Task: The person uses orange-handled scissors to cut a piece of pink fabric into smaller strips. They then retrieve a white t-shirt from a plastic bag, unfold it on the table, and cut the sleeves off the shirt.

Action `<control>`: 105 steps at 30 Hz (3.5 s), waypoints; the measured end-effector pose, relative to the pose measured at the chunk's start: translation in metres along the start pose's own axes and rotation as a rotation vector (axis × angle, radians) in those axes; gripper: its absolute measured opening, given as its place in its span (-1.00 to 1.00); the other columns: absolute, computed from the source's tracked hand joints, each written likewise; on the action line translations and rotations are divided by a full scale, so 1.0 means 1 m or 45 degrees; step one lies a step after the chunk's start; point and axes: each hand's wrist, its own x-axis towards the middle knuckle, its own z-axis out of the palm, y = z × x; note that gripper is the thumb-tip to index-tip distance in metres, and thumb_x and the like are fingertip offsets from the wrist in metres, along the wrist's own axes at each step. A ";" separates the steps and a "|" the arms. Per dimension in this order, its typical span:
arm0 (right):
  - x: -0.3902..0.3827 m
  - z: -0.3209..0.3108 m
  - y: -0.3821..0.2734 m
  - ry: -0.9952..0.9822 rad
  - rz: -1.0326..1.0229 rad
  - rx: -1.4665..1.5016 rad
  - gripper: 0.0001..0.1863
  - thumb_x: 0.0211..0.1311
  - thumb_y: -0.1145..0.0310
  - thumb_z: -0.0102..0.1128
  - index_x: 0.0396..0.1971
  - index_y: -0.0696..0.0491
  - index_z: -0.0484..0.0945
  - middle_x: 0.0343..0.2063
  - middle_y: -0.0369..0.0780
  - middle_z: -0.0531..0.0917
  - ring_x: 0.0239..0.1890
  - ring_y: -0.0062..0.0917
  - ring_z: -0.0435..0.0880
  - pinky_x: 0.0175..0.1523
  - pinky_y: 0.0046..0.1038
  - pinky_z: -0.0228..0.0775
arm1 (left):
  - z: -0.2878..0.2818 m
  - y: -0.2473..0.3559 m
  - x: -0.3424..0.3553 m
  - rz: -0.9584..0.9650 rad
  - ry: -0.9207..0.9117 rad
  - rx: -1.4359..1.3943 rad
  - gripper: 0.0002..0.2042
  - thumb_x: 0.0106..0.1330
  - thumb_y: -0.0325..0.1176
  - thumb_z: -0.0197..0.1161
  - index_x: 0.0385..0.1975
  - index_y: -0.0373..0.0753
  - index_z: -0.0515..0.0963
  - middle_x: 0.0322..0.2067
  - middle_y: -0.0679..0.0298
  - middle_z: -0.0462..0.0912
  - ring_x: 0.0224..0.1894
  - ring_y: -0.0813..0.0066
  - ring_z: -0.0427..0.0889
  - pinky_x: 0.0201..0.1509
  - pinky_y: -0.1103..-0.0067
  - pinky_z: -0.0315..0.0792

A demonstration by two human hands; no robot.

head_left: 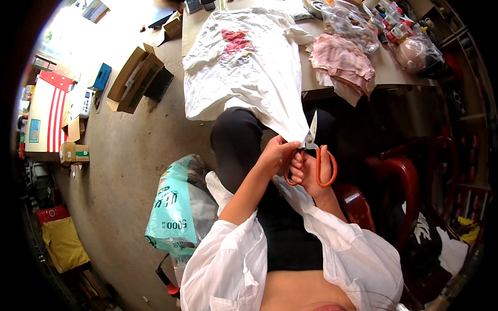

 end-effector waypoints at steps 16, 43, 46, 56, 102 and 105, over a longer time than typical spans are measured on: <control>0.022 -0.001 -0.007 0.012 -0.011 0.020 -0.31 0.22 -0.38 -0.25 -0.47 0.06 0.36 -0.60 -0.35 0.33 -0.68 -0.69 0.27 -0.64 -0.73 0.12 | 0.002 0.007 -0.034 0.231 0.283 0.067 -0.66 0.20 -0.45 0.24 -0.02 -0.27 0.38 -0.35 0.35 0.55 -0.44 0.68 0.46 -0.39 0.73 0.32; 0.034 0.014 -0.001 -0.120 0.195 0.250 -0.19 0.07 -0.51 -0.23 -0.34 0.07 0.42 -0.43 -0.30 0.39 -0.40 -0.50 0.39 -0.33 -0.50 0.25 | 0.008 0.046 -0.009 1.259 0.446 2.472 -0.88 0.04 -0.44 0.13 -0.40 -0.21 0.41 -0.51 0.23 0.43 -0.46 0.28 0.56 -0.46 0.43 0.43; 0.042 0.011 -0.005 -0.094 0.144 0.205 -0.19 0.05 -0.53 -0.23 -0.37 0.05 0.41 -0.43 -0.31 0.38 -0.42 -0.51 0.37 -0.36 -0.53 0.23 | 0.007 0.040 -0.011 1.322 0.426 2.303 -0.91 0.03 -0.41 0.15 -0.48 -0.18 0.40 -0.56 0.26 0.43 -0.49 0.27 0.55 -0.48 0.43 0.42; 0.067 0.013 -0.017 0.178 -0.051 0.007 -0.33 0.18 -0.42 -0.23 -0.61 -0.04 0.28 -0.70 -0.43 0.24 -0.75 -0.74 0.15 -0.71 -0.76 -0.05 | 0.008 0.046 -0.018 1.369 0.335 2.045 -0.91 0.02 -0.50 0.19 -0.54 -0.22 0.40 -0.59 0.25 0.43 -0.48 0.21 0.51 -0.42 0.44 0.39; 0.107 0.042 -0.015 -0.102 0.026 0.137 -0.18 0.06 -0.53 -0.23 -0.40 0.08 0.40 -0.56 -0.37 0.34 -0.55 -0.65 0.32 -0.52 -0.67 0.14 | 0.001 0.097 -0.017 1.447 0.358 2.259 -0.89 0.01 -0.47 0.18 -0.44 -0.23 0.55 -0.57 0.22 0.47 -0.41 0.21 0.52 -0.30 0.39 0.40; 0.120 0.024 -0.024 0.167 -0.145 0.041 -0.23 0.10 -0.49 -0.22 -0.54 0.05 0.37 -0.63 -0.37 0.35 -0.65 -0.68 0.26 -0.56 -0.72 0.11 | 0.005 0.092 -0.020 1.463 0.323 2.156 -0.86 0.01 -0.51 0.20 -0.39 -0.25 0.57 -0.57 0.19 0.47 -0.41 0.17 0.51 -0.30 0.38 0.40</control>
